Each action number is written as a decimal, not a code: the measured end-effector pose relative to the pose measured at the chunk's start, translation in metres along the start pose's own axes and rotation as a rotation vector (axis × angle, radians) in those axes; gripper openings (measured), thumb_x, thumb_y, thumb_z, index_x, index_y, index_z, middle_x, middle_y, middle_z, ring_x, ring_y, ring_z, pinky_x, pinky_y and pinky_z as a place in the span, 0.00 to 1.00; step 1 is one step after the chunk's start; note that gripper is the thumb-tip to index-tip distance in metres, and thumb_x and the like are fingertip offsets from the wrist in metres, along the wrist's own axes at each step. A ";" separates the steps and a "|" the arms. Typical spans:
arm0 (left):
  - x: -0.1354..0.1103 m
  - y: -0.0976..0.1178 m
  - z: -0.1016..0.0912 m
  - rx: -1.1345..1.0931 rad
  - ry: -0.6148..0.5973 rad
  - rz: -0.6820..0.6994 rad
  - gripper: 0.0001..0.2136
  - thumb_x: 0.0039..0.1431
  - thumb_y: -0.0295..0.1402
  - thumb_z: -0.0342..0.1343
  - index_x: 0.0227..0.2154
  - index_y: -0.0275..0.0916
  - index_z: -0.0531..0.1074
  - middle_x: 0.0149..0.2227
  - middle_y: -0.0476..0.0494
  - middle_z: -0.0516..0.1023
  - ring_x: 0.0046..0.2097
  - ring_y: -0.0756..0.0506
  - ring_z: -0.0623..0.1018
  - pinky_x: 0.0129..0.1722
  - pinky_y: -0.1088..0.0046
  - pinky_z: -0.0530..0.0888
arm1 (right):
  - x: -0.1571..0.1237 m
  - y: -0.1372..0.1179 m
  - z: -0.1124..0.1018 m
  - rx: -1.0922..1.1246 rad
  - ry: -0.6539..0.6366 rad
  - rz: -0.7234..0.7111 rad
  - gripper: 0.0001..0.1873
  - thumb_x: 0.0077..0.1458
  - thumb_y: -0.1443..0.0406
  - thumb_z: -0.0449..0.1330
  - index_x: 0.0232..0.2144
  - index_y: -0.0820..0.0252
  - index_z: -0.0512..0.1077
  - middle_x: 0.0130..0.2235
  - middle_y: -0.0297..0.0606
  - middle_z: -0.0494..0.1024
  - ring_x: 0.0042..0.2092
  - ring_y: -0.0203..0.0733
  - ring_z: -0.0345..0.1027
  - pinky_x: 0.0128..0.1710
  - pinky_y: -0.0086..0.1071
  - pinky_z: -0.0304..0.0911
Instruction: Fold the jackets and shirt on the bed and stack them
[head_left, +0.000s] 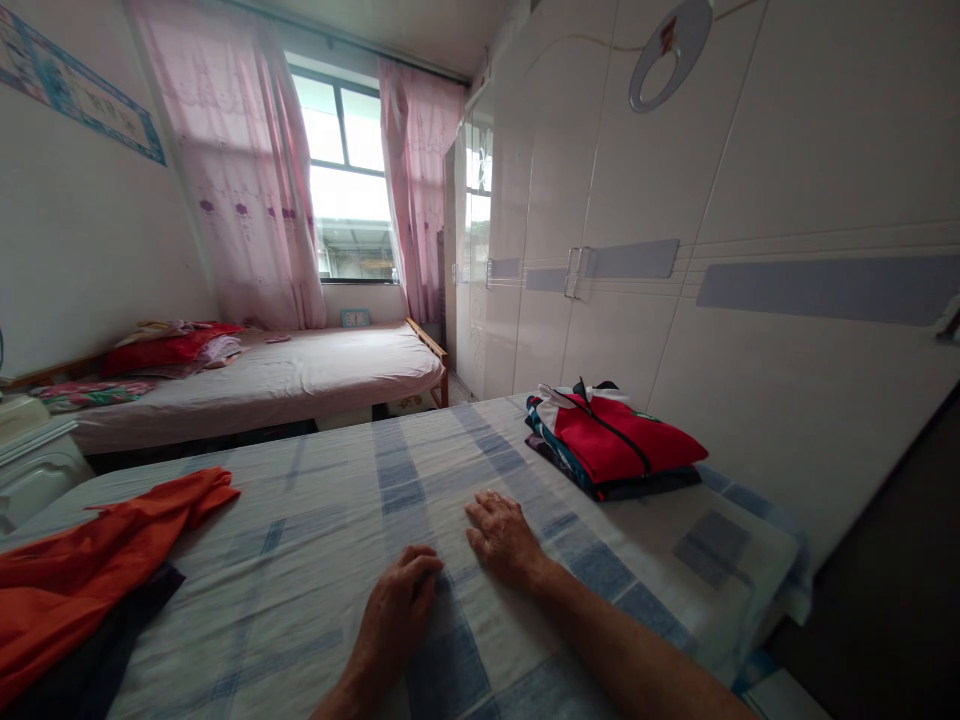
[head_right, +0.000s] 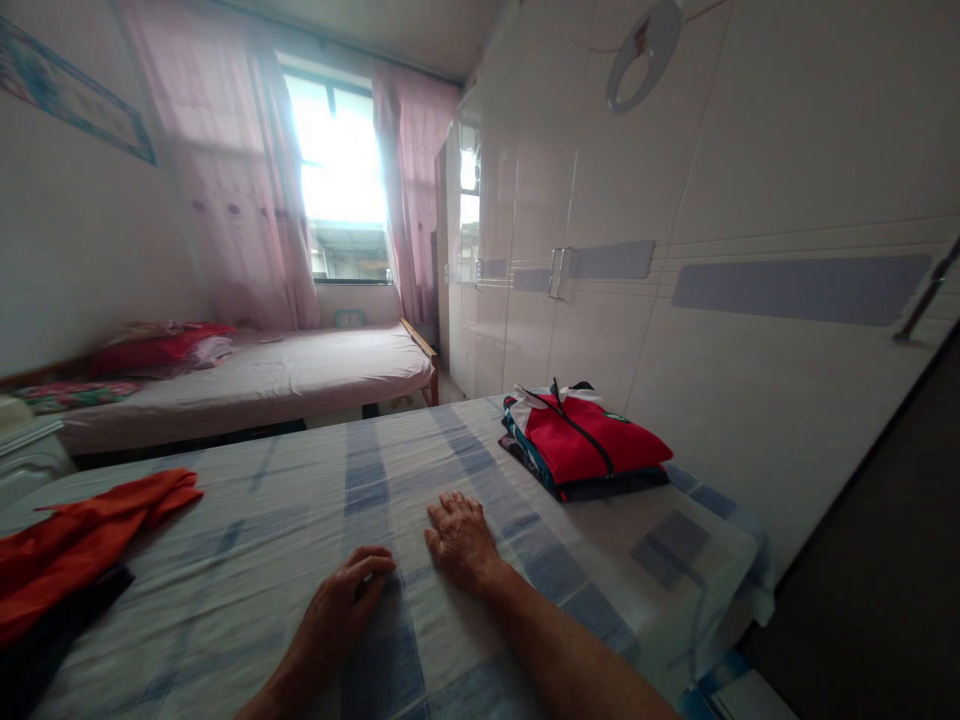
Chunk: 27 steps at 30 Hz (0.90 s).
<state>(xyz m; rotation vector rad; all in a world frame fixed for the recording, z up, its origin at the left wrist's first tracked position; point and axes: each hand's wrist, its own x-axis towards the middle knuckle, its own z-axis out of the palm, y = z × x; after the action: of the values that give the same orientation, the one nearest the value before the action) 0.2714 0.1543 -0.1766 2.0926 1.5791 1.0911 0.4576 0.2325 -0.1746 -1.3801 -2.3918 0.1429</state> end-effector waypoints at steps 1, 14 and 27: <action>0.001 0.000 0.000 0.000 -0.007 -0.007 0.11 0.54 0.25 0.47 0.33 0.40 0.75 0.42 0.44 0.77 0.43 0.47 0.77 0.46 0.70 0.72 | 0.000 0.000 -0.001 -0.003 -0.002 0.001 0.23 0.59 0.58 0.49 0.55 0.57 0.66 0.60 0.44 0.63 0.63 0.47 0.51 0.60 0.44 0.45; 0.003 0.016 -0.010 0.054 0.111 -0.088 0.12 0.47 0.21 0.54 0.33 0.40 0.78 0.40 0.47 0.79 0.40 0.49 0.78 0.45 0.76 0.73 | 0.010 0.013 0.007 -0.179 -0.046 -0.082 0.27 0.59 0.58 0.42 0.53 0.63 0.68 0.58 0.47 0.66 0.60 0.49 0.56 0.58 0.46 0.51; -0.074 -0.040 -0.219 0.720 0.808 -0.495 0.21 0.56 0.31 0.50 0.53 0.31 0.66 0.60 0.29 0.60 0.63 0.34 0.56 0.62 0.52 0.53 | 0.019 0.051 0.036 -0.172 0.126 -0.250 0.30 0.58 0.54 0.40 0.49 0.63 0.72 0.54 0.46 0.71 0.57 0.50 0.62 0.55 0.45 0.58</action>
<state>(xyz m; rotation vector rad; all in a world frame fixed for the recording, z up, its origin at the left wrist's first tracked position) 0.0785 0.0572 -0.0849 1.4285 3.0387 1.3868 0.4771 0.2789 -0.2169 -1.1084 -2.4899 -0.2139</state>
